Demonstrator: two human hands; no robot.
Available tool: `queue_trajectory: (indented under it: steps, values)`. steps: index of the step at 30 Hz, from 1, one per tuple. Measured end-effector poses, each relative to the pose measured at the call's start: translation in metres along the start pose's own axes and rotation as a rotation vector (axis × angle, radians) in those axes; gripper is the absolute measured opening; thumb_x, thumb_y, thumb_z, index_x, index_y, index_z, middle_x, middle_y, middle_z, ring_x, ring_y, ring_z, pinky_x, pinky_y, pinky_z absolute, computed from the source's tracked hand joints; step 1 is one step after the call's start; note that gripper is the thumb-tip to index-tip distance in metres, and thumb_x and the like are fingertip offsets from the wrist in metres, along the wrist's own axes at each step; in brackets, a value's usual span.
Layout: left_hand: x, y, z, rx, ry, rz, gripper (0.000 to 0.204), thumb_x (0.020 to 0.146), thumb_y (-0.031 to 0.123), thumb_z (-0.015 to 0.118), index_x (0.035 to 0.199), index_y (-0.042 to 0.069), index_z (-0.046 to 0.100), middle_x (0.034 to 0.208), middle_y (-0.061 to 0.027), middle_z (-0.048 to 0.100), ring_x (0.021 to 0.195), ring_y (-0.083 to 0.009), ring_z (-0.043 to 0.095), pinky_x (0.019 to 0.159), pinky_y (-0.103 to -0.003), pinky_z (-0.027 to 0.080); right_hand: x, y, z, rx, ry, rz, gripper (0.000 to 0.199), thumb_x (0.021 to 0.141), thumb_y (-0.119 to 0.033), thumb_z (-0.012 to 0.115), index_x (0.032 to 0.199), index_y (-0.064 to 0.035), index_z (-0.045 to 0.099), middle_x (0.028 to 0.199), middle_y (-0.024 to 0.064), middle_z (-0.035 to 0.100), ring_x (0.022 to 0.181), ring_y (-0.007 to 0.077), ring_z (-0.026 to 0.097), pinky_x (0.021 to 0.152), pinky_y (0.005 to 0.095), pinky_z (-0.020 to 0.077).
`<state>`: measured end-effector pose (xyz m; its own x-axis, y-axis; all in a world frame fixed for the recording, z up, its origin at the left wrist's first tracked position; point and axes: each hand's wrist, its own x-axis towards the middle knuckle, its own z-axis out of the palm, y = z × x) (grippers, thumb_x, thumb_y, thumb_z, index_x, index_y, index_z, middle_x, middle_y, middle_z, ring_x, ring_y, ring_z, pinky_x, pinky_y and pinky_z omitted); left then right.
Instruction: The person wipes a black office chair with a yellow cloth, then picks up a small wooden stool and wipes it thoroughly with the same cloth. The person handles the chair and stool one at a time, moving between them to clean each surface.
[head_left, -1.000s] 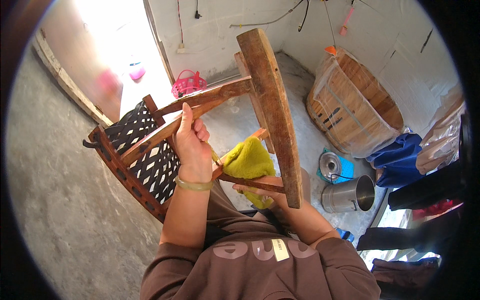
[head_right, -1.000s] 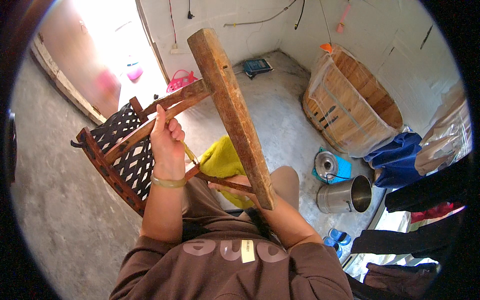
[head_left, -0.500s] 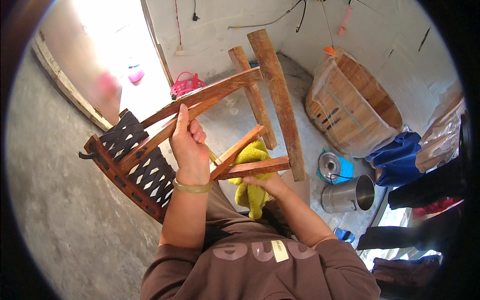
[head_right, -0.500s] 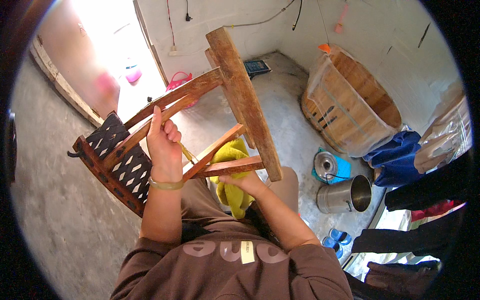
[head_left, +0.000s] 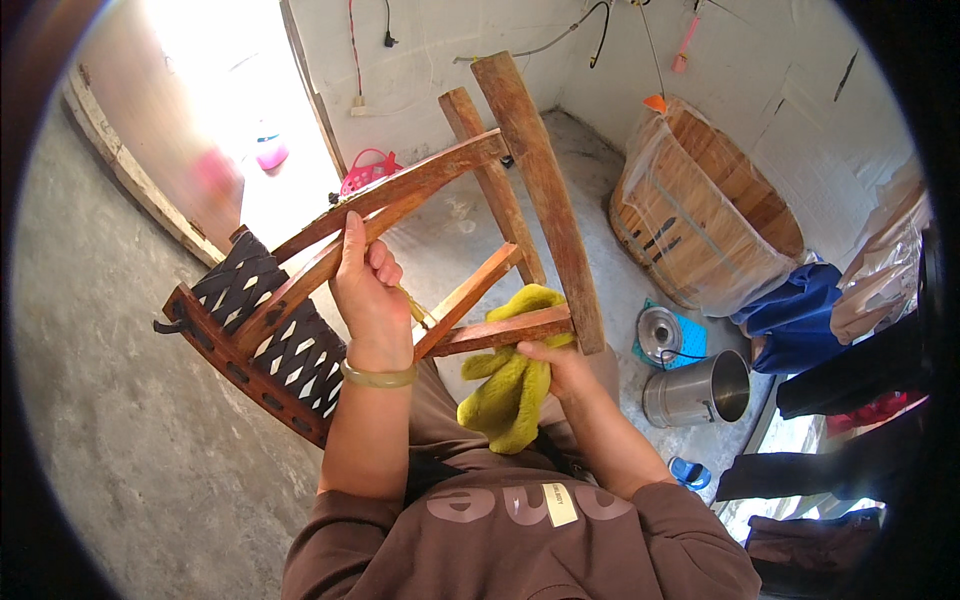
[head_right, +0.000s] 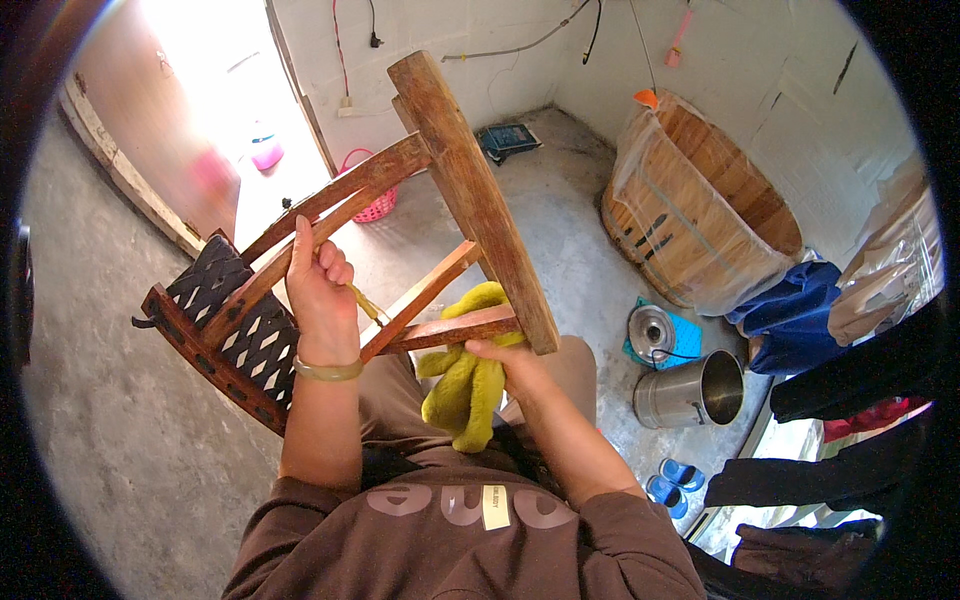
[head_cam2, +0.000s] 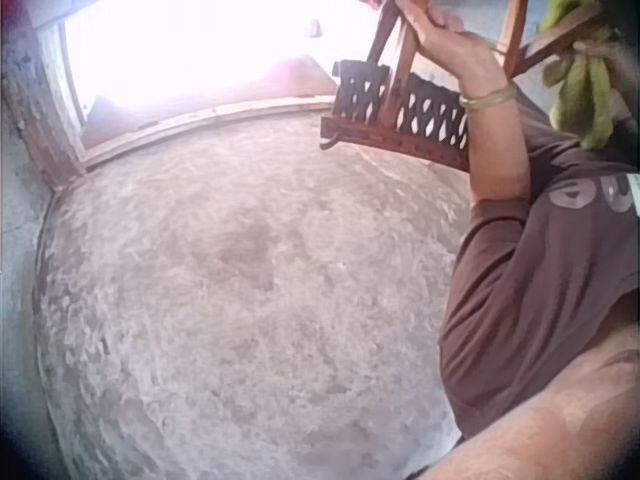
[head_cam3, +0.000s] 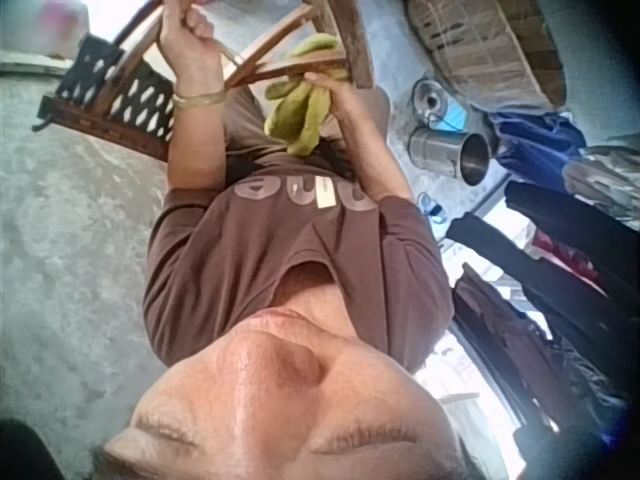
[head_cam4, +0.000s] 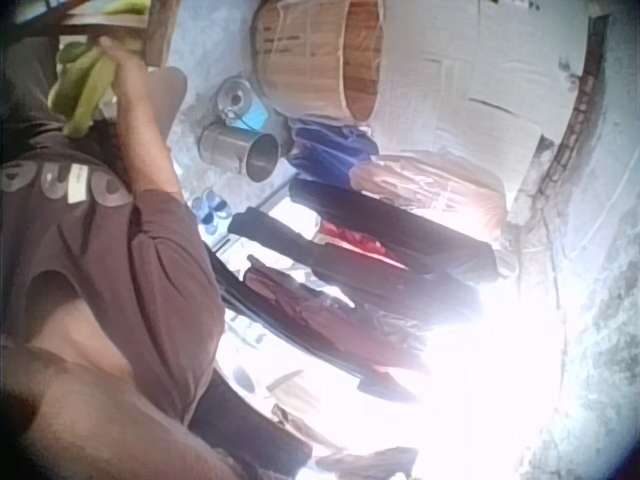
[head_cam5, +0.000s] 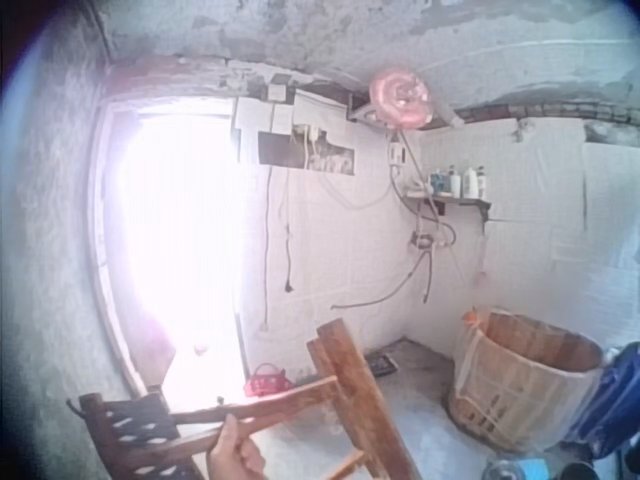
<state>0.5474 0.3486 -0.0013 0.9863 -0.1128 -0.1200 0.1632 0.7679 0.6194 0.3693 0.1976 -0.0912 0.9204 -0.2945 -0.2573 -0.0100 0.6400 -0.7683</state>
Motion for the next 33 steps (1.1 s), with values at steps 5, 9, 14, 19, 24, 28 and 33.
queue_trajectory:
  steps: [5,9,14,19,24,28,33]
  values:
    - [0.002,0.003,-0.006,-0.034,-0.003,-0.029,0.021,0.089,0.034,0.061,0.085,0.014,0.057,0.055,0.0064,0.034,0.045,-0.0041,0.027,0.039,-0.018,0.019,-0.003,-0.008,-0.015,0.097,0.113,0.034,0.042,0.078,-0.004,0.068,0.117,-0.0027,0.052,0.109,0.0119,0.059,0.101,0.0228,0.058,0.087,0.0347,0.0475]
    - [0.003,0.006,-0.007,-0.041,0.011,-0.064,0.021,0.089,0.035,0.061,0.086,0.015,0.058,0.055,0.0066,0.034,0.045,-0.0040,0.026,0.039,-0.018,0.019,0.017,0.010,-0.046,-0.569,0.352,-0.448,0.039,0.078,-0.002,0.066,0.115,-0.0018,0.053,0.108,0.0106,0.059,0.101,0.0236,0.057,0.084,0.0345,0.0469]
    - [0.001,0.005,-0.007,-0.030,-0.023,-0.084,0.021,0.088,0.036,0.061,0.084,0.015,0.057,0.055,0.0066,0.034,0.045,-0.0042,0.027,0.040,-0.018,0.019,0.029,0.035,-0.038,-1.274,0.116,-0.921,0.035,0.078,-0.008,0.064,0.112,-0.0053,0.055,0.105,0.0125,0.058,0.100,0.0305,0.055,0.088,0.0383,0.0423]
    - [-0.008,0.001,0.003,-0.080,-0.016,-0.148,0.019,0.087,0.032,0.064,0.083,0.015,0.055,0.056,0.0060,0.032,0.047,-0.0042,0.026,0.041,-0.019,0.018,0.060,0.037,-0.021,-1.600,0.076,-0.914,0.046,0.077,-0.020,0.068,0.117,-0.0067,0.051,0.117,0.0124,0.053,0.113,0.0314,0.047,0.096,0.0440,0.0351]
    - [-0.004,0.005,-0.005,-0.035,-0.048,-0.128,0.021,0.088,0.035,0.062,0.083,0.016,0.055,0.054,0.0060,0.033,0.046,-0.0049,0.027,0.040,-0.019,0.019,0.035,0.001,0.007,-1.367,0.189,-0.807,0.045,0.083,-0.025,0.062,0.123,-0.0085,0.048,0.111,0.0101,0.054,0.107,0.0263,0.050,0.090,0.0393,0.0396]
    - [-0.004,0.001,-0.002,-0.067,0.001,-0.173,0.020,0.086,0.033,0.066,0.084,0.015,0.055,0.055,0.0054,0.034,0.046,-0.0045,0.028,0.040,-0.019,0.019,0.037,-0.009,-0.002,-1.067,0.244,-0.792,0.039,0.086,-0.025,0.059,0.120,-0.0082,0.051,0.111,0.0118,0.057,0.105,0.0278,0.054,0.087,0.0374,0.0424]
    - [0.002,-0.003,-0.008,-0.064,0.027,-0.171,0.021,0.085,0.032,0.067,0.083,0.015,0.055,0.055,0.0053,0.034,0.046,-0.0047,0.028,0.039,-0.019,0.020,0.027,-0.017,-0.032,-0.797,0.452,-0.706,0.034,0.083,-0.019,0.063,0.113,-0.0050,0.057,0.108,0.0121,0.060,0.099,0.0223,0.058,0.082,0.0348,0.0453]
